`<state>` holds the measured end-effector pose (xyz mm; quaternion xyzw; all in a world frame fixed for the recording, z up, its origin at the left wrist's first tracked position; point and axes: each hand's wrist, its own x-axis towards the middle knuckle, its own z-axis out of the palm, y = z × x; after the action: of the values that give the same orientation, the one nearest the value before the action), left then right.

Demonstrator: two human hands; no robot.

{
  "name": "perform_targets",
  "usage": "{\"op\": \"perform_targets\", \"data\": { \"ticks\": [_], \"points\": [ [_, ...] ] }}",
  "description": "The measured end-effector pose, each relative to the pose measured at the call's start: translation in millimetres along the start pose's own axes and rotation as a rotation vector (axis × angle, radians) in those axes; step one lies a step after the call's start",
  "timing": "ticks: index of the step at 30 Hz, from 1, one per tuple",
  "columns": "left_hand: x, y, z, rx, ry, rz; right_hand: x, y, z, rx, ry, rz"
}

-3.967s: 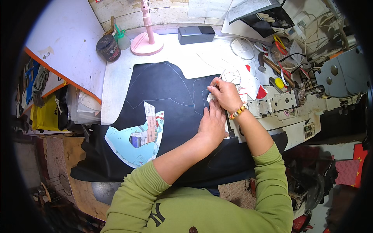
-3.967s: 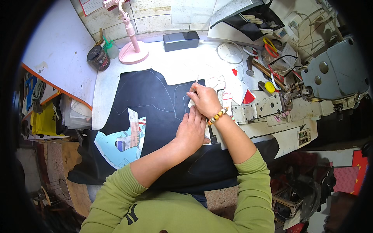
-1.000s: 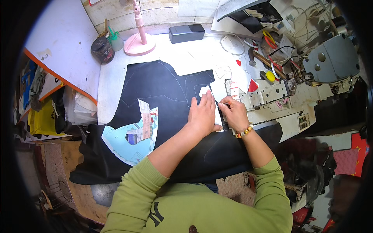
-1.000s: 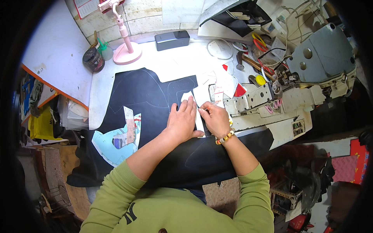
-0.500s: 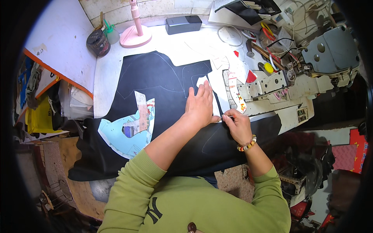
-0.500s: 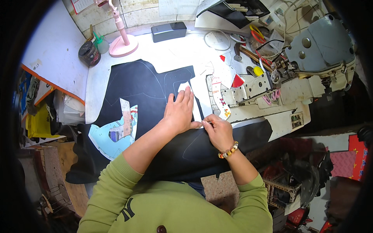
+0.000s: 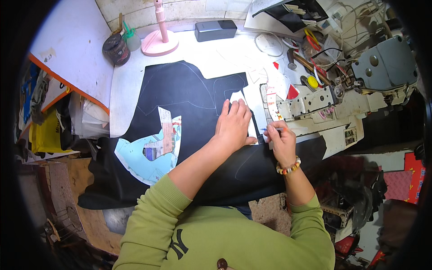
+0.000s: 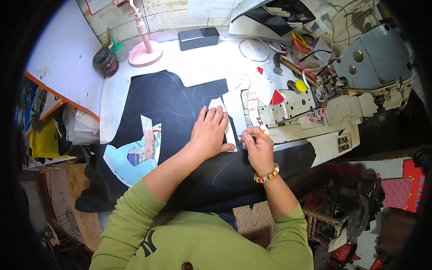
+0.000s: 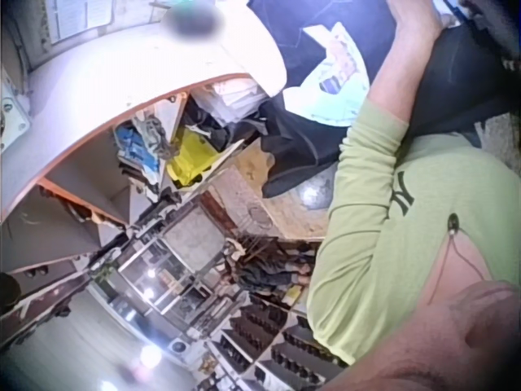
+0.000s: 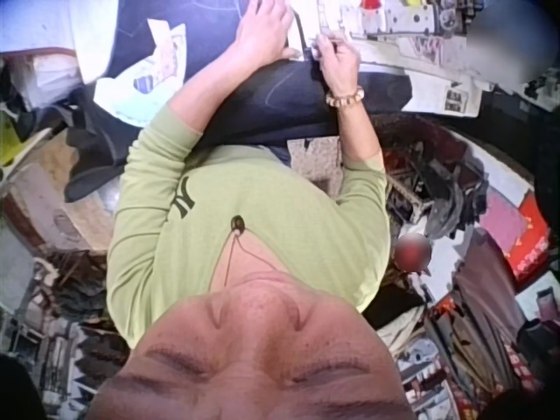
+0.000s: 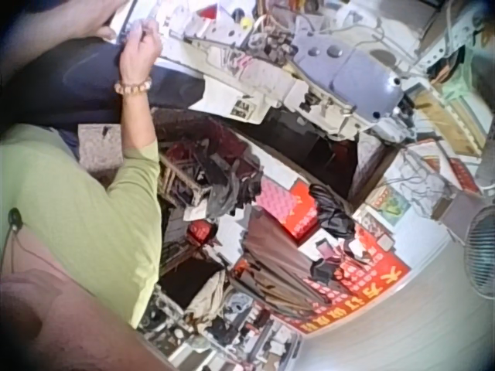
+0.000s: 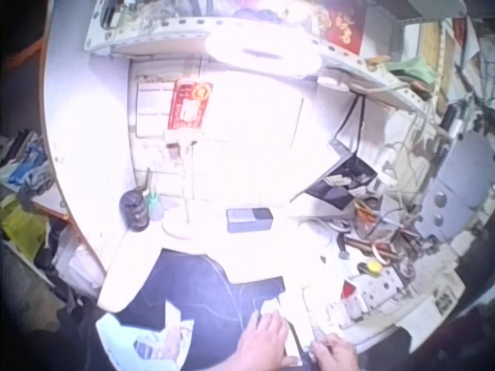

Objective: The person places several paper pattern pieces onto a large black fabric sheet and traces their outlines with a blue pen. They reposition the patterns and continue tracing additional shapes across the fabric surface.

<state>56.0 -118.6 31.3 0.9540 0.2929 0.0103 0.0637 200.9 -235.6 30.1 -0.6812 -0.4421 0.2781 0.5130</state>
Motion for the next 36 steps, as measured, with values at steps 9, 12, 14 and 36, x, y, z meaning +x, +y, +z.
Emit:
{"op": "perform_targets", "data": {
  "ticks": [9,12,14,36],
  "points": [
    [-3,-11,4,-0.08,0.155,0.047,73,8,36,0.227,-0.033,0.032],
    [0,-25,-4,-0.165,0.085,0.092,76,8,37,0.239,-0.027,0.086],
    [10,-39,-11,-0.212,-0.019,0.133,70,7,35,0.24,-0.039,0.094],
    [98,-96,-33,-0.748,-0.328,0.109,80,-7,66,-0.215,-0.168,-0.241]
  ]
}}
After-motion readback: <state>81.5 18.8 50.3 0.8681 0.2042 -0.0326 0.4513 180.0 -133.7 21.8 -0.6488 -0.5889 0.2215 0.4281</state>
